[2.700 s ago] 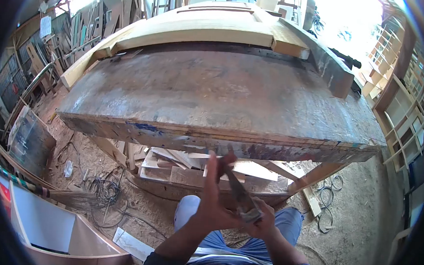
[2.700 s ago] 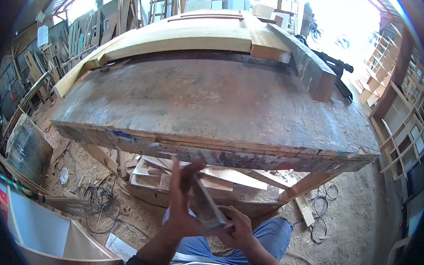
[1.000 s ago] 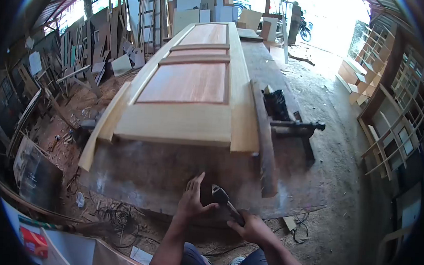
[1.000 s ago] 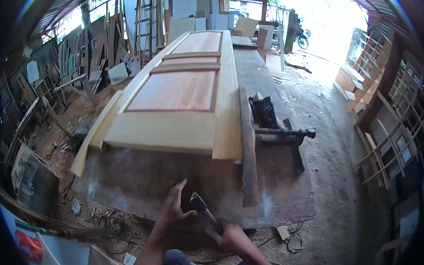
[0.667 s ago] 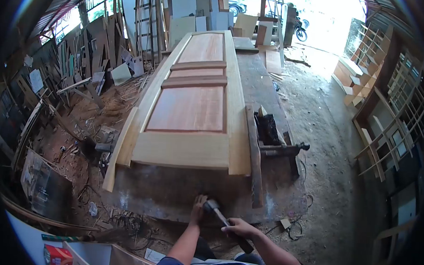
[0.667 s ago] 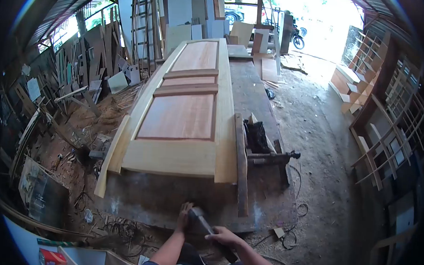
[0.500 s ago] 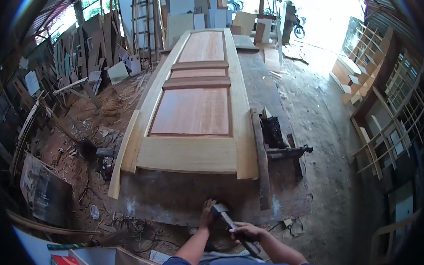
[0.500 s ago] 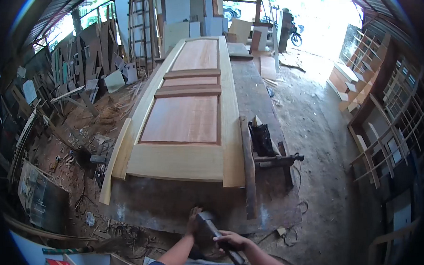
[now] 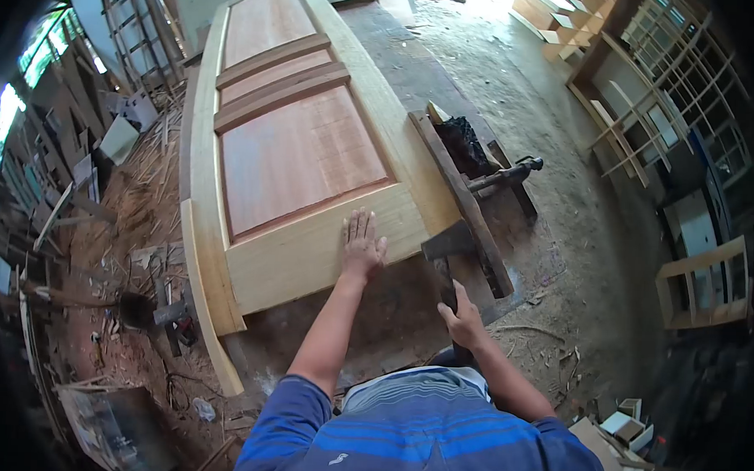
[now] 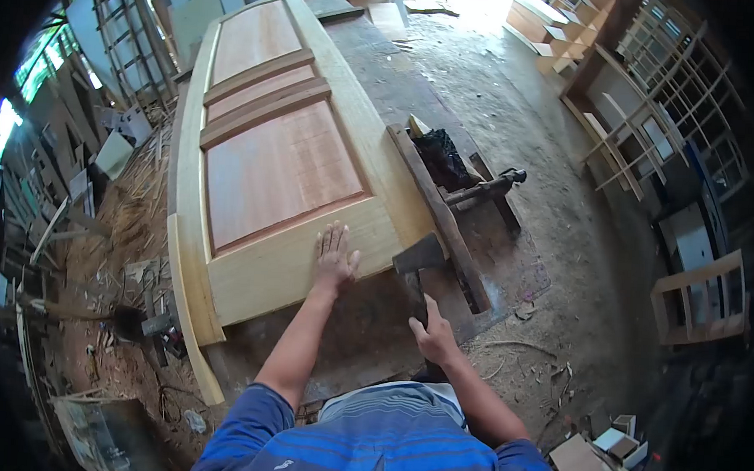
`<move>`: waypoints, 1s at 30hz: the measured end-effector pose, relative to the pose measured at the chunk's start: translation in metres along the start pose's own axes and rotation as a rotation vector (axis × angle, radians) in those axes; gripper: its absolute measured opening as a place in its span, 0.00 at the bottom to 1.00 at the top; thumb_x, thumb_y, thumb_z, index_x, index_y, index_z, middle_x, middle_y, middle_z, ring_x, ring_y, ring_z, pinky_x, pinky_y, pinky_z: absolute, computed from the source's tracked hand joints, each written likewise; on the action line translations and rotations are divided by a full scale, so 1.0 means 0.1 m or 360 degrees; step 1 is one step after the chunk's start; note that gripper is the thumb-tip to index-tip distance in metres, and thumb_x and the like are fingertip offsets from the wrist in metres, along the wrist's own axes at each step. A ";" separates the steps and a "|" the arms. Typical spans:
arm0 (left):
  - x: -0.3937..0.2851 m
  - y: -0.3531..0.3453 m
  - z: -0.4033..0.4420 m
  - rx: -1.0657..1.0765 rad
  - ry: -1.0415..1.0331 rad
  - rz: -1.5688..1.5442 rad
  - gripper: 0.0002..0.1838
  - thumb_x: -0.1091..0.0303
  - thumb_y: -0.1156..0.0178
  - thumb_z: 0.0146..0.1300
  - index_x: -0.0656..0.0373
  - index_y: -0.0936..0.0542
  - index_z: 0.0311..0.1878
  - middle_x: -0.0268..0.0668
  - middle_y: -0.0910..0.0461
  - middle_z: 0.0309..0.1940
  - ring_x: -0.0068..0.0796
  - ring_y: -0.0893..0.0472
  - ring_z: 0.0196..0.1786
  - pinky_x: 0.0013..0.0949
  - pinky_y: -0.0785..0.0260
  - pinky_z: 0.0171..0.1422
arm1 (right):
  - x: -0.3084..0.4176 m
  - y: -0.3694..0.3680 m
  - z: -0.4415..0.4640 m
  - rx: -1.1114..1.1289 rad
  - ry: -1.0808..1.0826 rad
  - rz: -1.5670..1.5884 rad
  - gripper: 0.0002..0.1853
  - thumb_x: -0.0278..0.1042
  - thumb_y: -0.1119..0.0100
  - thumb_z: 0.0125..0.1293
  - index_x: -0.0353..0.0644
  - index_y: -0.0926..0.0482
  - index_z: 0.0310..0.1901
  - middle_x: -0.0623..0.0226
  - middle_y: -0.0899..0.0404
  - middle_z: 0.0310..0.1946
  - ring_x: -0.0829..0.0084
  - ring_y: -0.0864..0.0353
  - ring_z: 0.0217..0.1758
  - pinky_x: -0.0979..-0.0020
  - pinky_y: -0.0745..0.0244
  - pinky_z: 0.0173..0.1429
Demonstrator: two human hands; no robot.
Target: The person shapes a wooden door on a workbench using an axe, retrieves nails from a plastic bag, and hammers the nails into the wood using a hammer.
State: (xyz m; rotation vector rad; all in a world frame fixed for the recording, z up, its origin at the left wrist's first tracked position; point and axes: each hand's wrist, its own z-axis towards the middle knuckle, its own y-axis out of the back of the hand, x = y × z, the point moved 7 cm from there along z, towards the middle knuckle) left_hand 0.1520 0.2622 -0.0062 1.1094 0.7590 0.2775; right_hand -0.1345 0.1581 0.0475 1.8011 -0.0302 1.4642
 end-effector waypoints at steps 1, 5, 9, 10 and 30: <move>-0.01 -0.03 0.11 0.0117 0.0020 0.0091 0.42 0.47 0.47 0.81 0.58 0.42 0.90 0.49 0.50 0.92 0.49 0.55 0.94 0.55 0.70 0.97 | 0.01 -0.05 0.11 -0.0071 0.0019 -0.0054 0.36 0.33 0.37 0.78 0.45 0.38 0.84 0.40 0.12 0.47 0.39 0.10 0.50 0.48 0.16 0.53; -0.02 -0.03 0.18 0.0357 0.0079 0.0247 0.47 0.40 0.54 0.82 0.57 0.51 0.93 0.44 0.58 0.95 0.45 0.62 0.96 0.53 0.78 0.97 | 0.03 -0.14 0.51 -0.0184 0.0097 -0.0276 0.41 0.31 0.37 0.78 0.47 0.43 0.88 0.40 0.13 0.48 0.34 0.13 0.50 0.45 0.18 0.54; -0.04 0.00 0.22 0.0396 0.0114 0.0235 0.47 0.41 0.54 0.82 0.57 0.53 0.93 0.44 0.58 0.95 0.43 0.62 0.96 0.53 0.78 0.97 | 0.45 -0.07 0.59 -0.0358 0.0279 -0.0317 0.43 0.31 0.37 0.79 0.46 0.46 0.90 0.43 0.14 0.47 0.39 0.12 0.45 0.45 0.17 0.48; -0.05 0.01 0.23 0.0412 0.0120 0.0246 0.47 0.42 0.54 0.82 0.58 0.53 0.93 0.44 0.58 0.95 0.43 0.62 0.96 0.53 0.78 0.97 | 0.54 -0.04 0.59 -0.0409 0.0333 -0.0337 0.42 0.30 0.38 0.79 0.47 0.45 0.90 0.42 0.14 0.46 0.38 0.12 0.44 0.45 0.17 0.46; 0.03 -0.07 0.45 0.0319 0.0222 0.0226 0.47 0.41 0.55 0.82 0.59 0.53 0.93 0.43 0.58 0.95 0.41 0.62 0.96 0.54 0.77 0.97 | -0.38 -0.16 0.17 -0.0035 -0.0374 -0.0197 0.25 0.43 0.34 0.78 0.44 0.27 0.69 0.37 0.11 0.42 0.30 0.12 0.51 0.37 0.20 0.54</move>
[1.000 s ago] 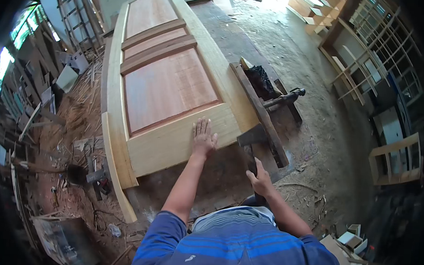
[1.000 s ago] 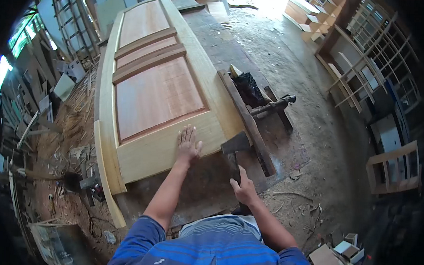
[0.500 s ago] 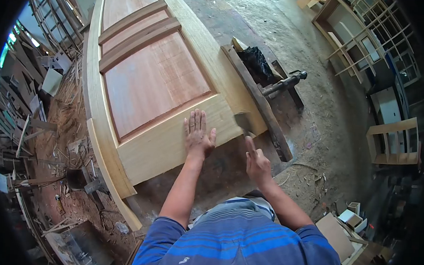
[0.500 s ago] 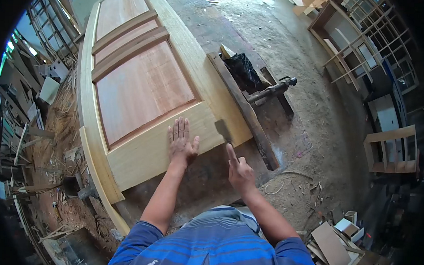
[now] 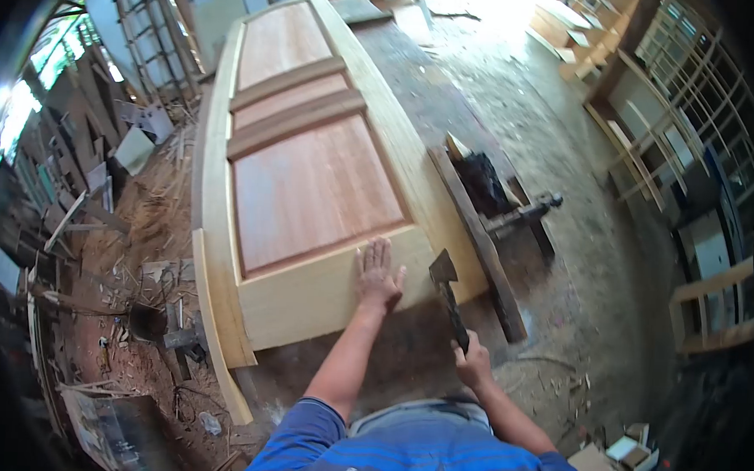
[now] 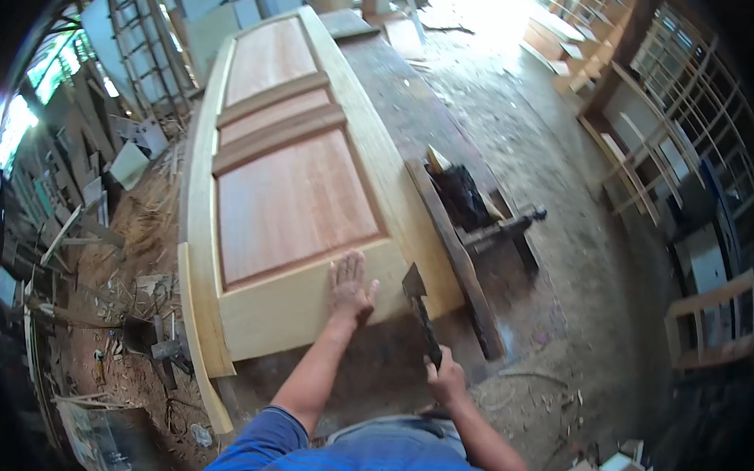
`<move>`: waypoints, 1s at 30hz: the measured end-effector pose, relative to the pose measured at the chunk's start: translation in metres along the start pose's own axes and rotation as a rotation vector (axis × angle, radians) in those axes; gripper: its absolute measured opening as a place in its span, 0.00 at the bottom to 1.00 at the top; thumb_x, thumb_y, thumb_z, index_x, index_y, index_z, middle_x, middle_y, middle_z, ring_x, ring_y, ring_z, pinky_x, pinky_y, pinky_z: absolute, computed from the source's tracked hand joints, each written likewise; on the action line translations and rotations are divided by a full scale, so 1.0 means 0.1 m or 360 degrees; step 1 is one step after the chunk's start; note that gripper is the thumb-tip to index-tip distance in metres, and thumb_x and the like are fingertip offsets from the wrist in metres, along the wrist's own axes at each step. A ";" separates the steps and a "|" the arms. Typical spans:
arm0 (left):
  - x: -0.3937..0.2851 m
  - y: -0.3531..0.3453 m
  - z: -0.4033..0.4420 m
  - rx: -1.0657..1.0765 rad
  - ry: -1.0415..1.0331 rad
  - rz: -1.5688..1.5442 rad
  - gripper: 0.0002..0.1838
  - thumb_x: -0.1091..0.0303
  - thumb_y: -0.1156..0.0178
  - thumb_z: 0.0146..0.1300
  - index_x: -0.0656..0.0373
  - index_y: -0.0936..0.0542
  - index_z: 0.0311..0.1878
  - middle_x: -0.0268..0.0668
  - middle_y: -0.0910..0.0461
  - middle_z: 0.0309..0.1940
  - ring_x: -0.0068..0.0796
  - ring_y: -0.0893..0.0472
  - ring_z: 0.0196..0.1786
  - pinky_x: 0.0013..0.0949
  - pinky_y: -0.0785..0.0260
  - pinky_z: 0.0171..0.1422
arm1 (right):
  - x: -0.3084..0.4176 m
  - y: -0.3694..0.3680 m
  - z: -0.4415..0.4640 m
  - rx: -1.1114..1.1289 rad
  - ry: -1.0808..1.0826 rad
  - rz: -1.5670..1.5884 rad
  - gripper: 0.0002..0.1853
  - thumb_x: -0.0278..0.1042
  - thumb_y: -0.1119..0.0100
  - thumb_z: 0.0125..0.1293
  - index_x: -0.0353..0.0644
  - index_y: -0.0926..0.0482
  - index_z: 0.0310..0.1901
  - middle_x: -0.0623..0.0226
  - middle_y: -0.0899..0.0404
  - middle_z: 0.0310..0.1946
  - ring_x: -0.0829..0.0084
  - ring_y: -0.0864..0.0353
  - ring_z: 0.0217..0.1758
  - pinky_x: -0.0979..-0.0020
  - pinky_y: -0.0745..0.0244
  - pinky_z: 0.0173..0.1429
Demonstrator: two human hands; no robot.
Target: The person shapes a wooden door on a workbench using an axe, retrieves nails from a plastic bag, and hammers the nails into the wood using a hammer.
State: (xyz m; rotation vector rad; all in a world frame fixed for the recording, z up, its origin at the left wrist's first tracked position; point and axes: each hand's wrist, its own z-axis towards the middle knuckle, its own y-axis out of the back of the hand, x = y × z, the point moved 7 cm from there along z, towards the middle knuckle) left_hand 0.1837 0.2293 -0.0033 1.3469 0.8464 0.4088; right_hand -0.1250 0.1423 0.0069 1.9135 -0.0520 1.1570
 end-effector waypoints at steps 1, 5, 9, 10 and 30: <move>-0.02 -0.01 0.00 -0.0046 0.0001 0.0014 0.47 0.41 0.55 0.82 0.59 0.53 0.93 0.43 0.58 0.95 0.41 0.62 0.96 0.55 0.78 0.97 | 0.12 0.05 0.07 -0.0038 0.0062 0.0000 0.25 0.43 0.34 0.78 0.43 0.27 0.69 0.38 0.11 0.41 0.30 0.12 0.49 0.37 0.19 0.53; -0.04 -0.02 -0.01 -0.0069 -0.0002 0.0010 0.46 0.41 0.55 0.82 0.59 0.52 0.93 0.44 0.57 0.95 0.41 0.61 0.96 0.53 0.77 0.97 | 0.61 0.27 0.24 -0.0239 0.0332 0.0083 0.24 0.42 0.35 0.79 0.40 0.27 0.69 0.40 0.11 0.38 0.33 0.11 0.44 0.38 0.18 0.48; 0.01 -0.10 0.04 -0.0098 -0.0005 0.0021 0.49 0.40 0.53 0.80 0.58 0.52 0.93 0.43 0.57 0.95 0.40 0.61 0.96 0.58 0.77 0.97 | 0.34 0.05 0.47 -0.0086 0.0170 -0.0292 0.22 0.46 0.37 0.80 0.39 0.25 0.64 0.40 0.11 0.37 0.33 0.10 0.43 0.38 0.17 0.47; 0.02 -0.14 0.03 -0.0088 0.0010 0.0014 0.49 0.39 0.53 0.79 0.58 0.52 0.93 0.43 0.57 0.95 0.40 0.60 0.96 0.58 0.77 0.97 | 0.30 0.00 0.54 -0.0011 0.0098 -0.0448 0.21 0.47 0.37 0.80 0.39 0.25 0.63 0.40 0.11 0.37 0.33 0.11 0.43 0.37 0.17 0.47; 0.01 -0.10 0.08 -0.0047 0.0044 0.0049 0.49 0.38 0.54 0.80 0.57 0.53 0.93 0.41 0.58 0.95 0.40 0.62 0.96 0.56 0.76 0.97 | 0.48 0.35 0.48 0.0011 0.0203 -0.0323 0.22 0.48 0.38 0.81 0.34 0.28 0.56 0.33 0.13 0.35 0.28 0.13 0.43 0.34 0.19 0.50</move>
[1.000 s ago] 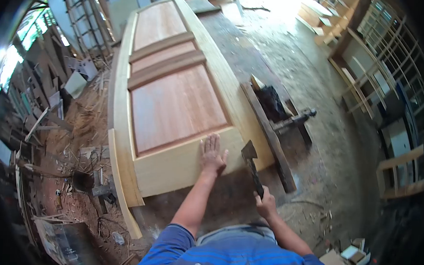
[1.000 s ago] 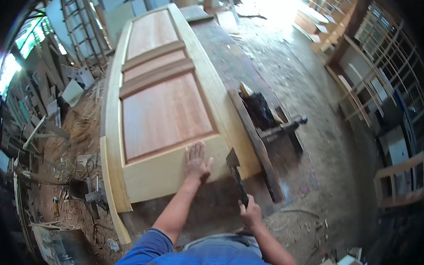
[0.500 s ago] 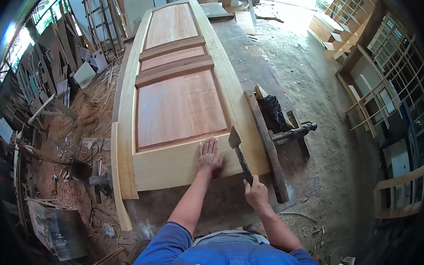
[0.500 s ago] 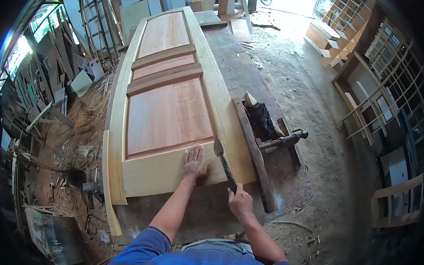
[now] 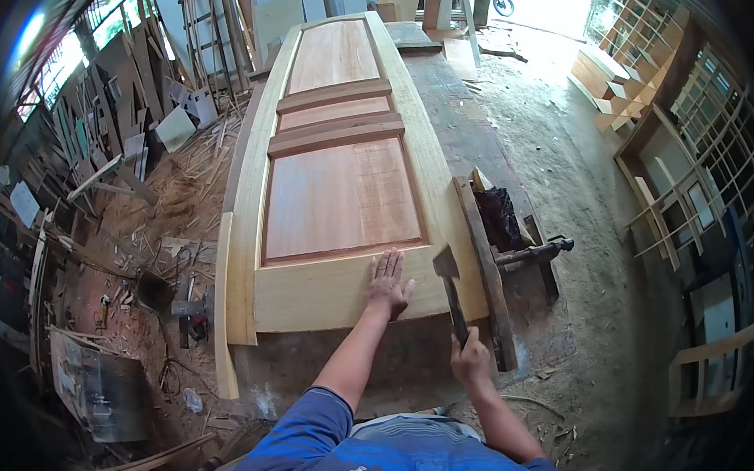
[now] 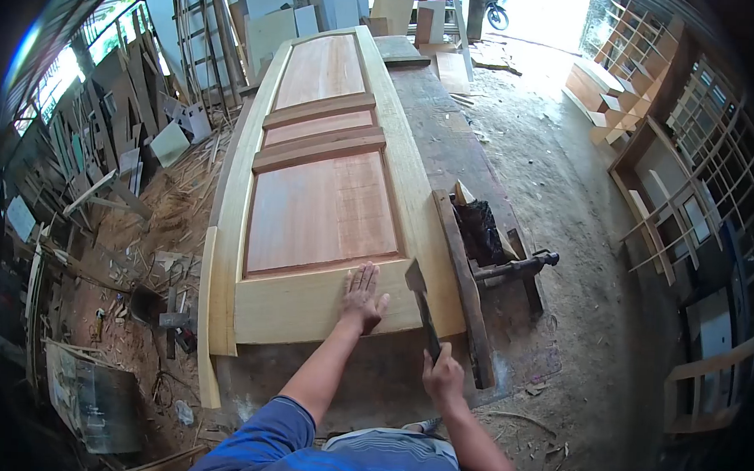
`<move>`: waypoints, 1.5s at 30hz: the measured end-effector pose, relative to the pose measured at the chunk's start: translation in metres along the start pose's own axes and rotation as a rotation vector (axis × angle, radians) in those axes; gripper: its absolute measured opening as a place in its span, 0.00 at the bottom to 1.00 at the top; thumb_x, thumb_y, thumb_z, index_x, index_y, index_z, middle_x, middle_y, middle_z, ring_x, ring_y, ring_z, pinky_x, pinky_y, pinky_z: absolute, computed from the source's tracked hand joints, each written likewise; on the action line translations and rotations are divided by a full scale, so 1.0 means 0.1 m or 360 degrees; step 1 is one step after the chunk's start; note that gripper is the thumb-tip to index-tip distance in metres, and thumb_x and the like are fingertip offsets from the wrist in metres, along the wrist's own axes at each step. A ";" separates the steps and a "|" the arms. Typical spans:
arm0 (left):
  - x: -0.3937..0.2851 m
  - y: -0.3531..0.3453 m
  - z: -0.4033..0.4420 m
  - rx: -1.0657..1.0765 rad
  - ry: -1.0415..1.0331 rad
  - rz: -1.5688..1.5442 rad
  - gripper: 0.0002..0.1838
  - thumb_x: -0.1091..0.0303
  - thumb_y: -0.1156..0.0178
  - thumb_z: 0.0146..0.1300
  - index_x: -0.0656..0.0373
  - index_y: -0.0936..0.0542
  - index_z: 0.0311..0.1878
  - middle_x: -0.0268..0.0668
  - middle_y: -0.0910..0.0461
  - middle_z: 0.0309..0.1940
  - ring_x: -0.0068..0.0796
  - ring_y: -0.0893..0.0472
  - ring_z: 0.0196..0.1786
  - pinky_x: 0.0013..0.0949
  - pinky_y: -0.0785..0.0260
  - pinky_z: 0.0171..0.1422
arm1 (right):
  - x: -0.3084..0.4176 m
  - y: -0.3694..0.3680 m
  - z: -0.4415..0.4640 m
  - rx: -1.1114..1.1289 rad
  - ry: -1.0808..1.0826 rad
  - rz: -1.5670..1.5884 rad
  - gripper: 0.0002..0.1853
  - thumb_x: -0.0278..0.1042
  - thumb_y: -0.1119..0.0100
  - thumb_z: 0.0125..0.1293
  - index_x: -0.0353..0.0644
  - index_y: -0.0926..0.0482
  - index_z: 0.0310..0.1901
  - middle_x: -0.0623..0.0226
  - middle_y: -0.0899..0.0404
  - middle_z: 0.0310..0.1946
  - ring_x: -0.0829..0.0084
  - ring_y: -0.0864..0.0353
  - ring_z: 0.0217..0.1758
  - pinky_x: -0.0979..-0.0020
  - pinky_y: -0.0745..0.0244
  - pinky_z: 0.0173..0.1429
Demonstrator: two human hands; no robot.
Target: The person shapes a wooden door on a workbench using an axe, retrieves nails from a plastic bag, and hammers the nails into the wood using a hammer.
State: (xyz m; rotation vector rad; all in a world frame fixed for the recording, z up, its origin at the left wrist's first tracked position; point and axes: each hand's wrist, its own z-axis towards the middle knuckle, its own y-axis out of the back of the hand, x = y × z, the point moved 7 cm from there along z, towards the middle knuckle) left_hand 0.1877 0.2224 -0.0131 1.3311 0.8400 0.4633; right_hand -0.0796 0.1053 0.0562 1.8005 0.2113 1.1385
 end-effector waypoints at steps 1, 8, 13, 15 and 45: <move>0.00 0.03 0.01 -0.0001 0.0007 -0.0005 0.48 0.38 0.54 0.80 0.57 0.53 0.93 0.41 0.59 0.95 0.40 0.62 0.96 0.56 0.76 0.97 | -0.09 -0.07 -0.08 0.0017 -0.0035 -0.0071 0.22 0.48 0.38 0.81 0.35 0.28 0.56 0.33 0.13 0.35 0.28 0.13 0.43 0.34 0.19 0.49; -0.05 0.09 -0.09 0.0087 0.0014 0.0036 0.47 0.40 0.58 0.82 0.57 0.54 0.93 0.41 0.60 0.95 0.39 0.63 0.96 0.55 0.77 0.97 | -0.21 -0.17 -0.16 0.0134 -0.0123 -0.0223 0.21 0.50 0.40 0.82 0.38 0.30 0.57 0.35 0.12 0.37 0.31 0.11 0.45 0.34 0.18 0.51; -0.05 0.11 -0.11 0.0049 -0.0004 0.0049 0.47 0.40 0.58 0.82 0.58 0.54 0.93 0.41 0.60 0.95 0.39 0.63 0.96 0.54 0.77 0.97 | -0.11 -0.08 -0.21 0.0141 -0.0192 -0.0031 0.21 0.49 0.37 0.81 0.36 0.25 0.53 0.36 0.12 0.37 0.31 0.12 0.45 0.38 0.19 0.50; -0.05 0.12 -0.08 0.0026 -0.0018 0.0026 0.47 0.40 0.57 0.82 0.59 0.53 0.93 0.42 0.59 0.95 0.39 0.63 0.96 0.54 0.77 0.97 | -0.14 -0.02 -0.19 0.0171 -0.0215 0.0164 0.21 0.49 0.34 0.80 0.35 0.24 0.52 0.39 0.12 0.36 0.35 0.11 0.43 0.41 0.19 0.48; -0.05 -0.05 -0.48 -0.0228 0.0426 -0.0002 0.43 0.47 0.52 0.83 0.57 0.48 0.92 0.45 0.51 0.93 0.45 0.54 0.95 0.55 0.73 0.97 | -0.62 1.18 0.68 0.0746 0.0162 0.0856 0.26 0.45 0.26 0.77 0.35 0.16 0.67 0.57 0.07 0.39 0.72 0.08 0.39 0.64 0.13 0.49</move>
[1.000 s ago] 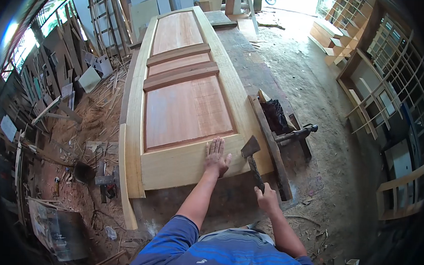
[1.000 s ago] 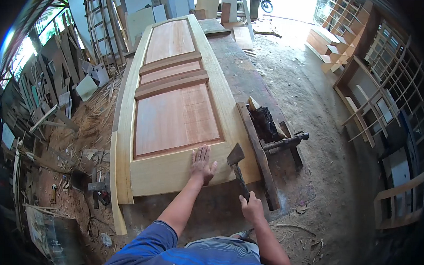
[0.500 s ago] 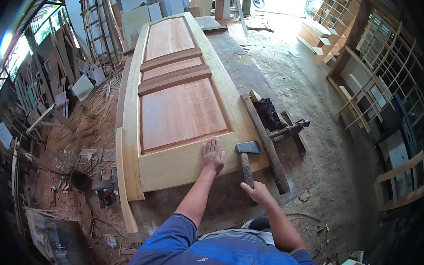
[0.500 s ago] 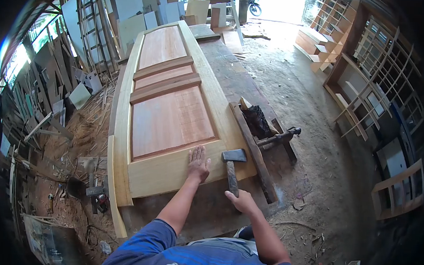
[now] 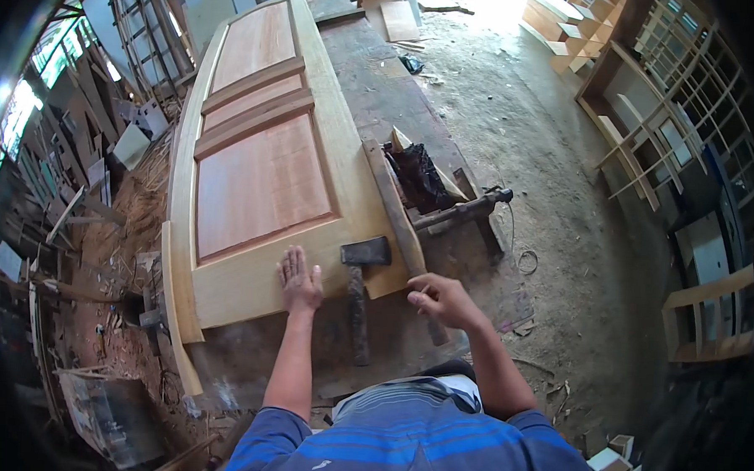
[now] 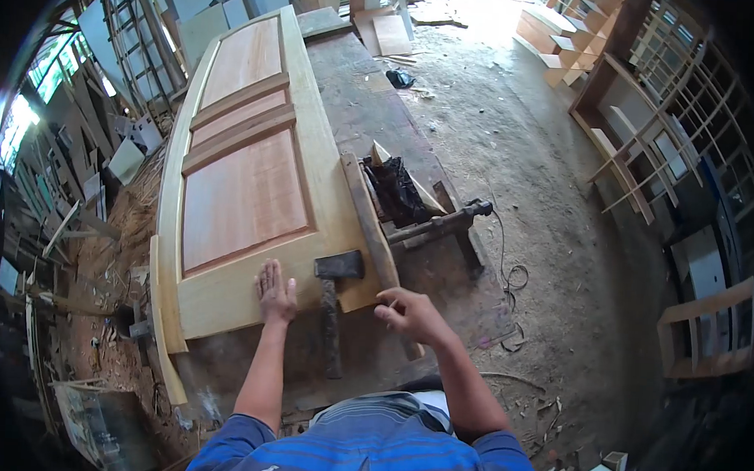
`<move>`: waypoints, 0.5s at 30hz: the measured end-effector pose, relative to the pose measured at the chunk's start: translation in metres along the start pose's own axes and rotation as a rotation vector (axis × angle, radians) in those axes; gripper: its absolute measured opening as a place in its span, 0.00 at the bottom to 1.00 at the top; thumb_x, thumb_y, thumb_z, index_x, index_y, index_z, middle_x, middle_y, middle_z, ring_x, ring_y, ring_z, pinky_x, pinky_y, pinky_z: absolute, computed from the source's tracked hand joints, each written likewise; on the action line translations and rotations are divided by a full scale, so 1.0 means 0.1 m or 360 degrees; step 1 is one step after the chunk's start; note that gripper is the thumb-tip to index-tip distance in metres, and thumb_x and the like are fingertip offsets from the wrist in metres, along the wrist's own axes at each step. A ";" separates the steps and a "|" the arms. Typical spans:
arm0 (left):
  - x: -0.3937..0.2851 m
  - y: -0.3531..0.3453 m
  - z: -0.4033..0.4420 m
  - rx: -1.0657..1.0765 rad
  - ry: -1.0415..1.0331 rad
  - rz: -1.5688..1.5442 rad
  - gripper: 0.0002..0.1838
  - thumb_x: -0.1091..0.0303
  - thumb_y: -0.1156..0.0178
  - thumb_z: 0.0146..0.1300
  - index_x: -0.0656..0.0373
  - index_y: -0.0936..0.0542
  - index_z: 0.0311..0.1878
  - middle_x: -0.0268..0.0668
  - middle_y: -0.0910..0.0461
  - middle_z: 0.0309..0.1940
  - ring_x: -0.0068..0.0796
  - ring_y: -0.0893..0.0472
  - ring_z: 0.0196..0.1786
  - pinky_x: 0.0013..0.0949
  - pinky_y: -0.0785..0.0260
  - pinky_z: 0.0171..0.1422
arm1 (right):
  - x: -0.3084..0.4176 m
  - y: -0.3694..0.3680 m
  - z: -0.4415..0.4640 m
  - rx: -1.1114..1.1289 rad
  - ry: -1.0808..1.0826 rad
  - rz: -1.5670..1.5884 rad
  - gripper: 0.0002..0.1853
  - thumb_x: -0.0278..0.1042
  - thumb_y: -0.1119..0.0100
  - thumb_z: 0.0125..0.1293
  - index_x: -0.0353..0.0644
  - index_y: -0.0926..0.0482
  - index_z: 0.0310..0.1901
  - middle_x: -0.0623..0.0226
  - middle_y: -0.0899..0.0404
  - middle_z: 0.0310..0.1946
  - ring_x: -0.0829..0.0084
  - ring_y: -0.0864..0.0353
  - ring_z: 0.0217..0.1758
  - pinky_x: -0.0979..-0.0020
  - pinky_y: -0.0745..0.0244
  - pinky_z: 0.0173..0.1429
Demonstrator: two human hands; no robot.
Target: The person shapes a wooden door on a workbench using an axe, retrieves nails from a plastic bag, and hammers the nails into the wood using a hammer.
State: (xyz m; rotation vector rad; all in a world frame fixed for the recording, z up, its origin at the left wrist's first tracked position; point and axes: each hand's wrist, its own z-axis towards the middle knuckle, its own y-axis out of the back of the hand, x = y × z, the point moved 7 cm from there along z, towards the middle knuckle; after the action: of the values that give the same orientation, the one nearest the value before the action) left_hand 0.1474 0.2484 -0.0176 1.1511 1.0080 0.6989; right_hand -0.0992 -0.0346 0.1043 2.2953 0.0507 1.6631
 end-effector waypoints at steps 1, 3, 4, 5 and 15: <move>-0.05 0.00 -0.04 -0.0018 0.0072 0.0010 0.43 0.47 0.52 0.83 0.56 0.48 0.92 0.45 0.51 0.93 0.45 0.54 0.95 0.55 0.73 0.97 | -0.18 0.24 0.10 -0.0136 0.0044 0.0260 0.22 0.41 0.25 0.76 0.35 0.14 0.63 0.61 0.08 0.38 0.77 0.10 0.36 0.68 0.14 0.44; -0.15 0.00 -0.06 -0.0041 0.0220 0.0008 0.43 0.48 0.51 0.82 0.55 0.48 0.92 0.45 0.51 0.93 0.46 0.54 0.95 0.57 0.72 0.97 | -0.37 0.75 0.31 -0.0325 0.0084 0.0164 0.17 0.38 0.26 0.77 0.35 0.12 0.58 0.62 0.08 0.35 0.76 0.09 0.35 0.69 0.15 0.42; -0.18 -0.01 -0.04 -0.0054 0.0293 0.0008 0.42 0.49 0.51 0.81 0.55 0.47 0.92 0.45 0.50 0.93 0.46 0.53 0.95 0.58 0.71 0.97 | -0.41 1.01 0.43 -0.0389 0.0079 0.0087 0.15 0.37 0.27 0.77 0.36 0.11 0.56 0.63 0.08 0.33 0.76 0.09 0.34 0.70 0.15 0.41; -0.22 -0.03 -0.04 -0.0083 0.0321 0.0026 0.42 0.50 0.51 0.81 0.54 0.47 0.92 0.44 0.50 0.93 0.47 0.53 0.95 0.58 0.71 0.97 | -0.43 1.22 0.57 -0.0437 0.0126 0.0052 0.13 0.36 0.28 0.77 0.36 0.11 0.54 0.63 0.08 0.32 0.76 0.09 0.33 0.69 0.15 0.41; -0.39 0.09 0.01 -0.0279 0.0382 0.0070 0.42 0.53 0.49 0.75 0.53 0.40 0.90 0.46 0.43 0.91 0.52 0.47 0.93 0.61 0.64 0.95 | -0.43 1.62 2.88 -0.1048 0.0681 -0.0780 0.20 0.44 0.22 0.68 0.39 0.12 0.54 0.49 0.08 0.39 0.46 0.07 0.49 0.49 0.14 0.59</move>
State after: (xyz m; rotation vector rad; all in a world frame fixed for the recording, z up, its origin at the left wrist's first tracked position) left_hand 0.1328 0.2164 0.0023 0.9542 1.1003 0.9587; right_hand 0.1310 -0.2625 0.0269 1.3013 0.1256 1.5637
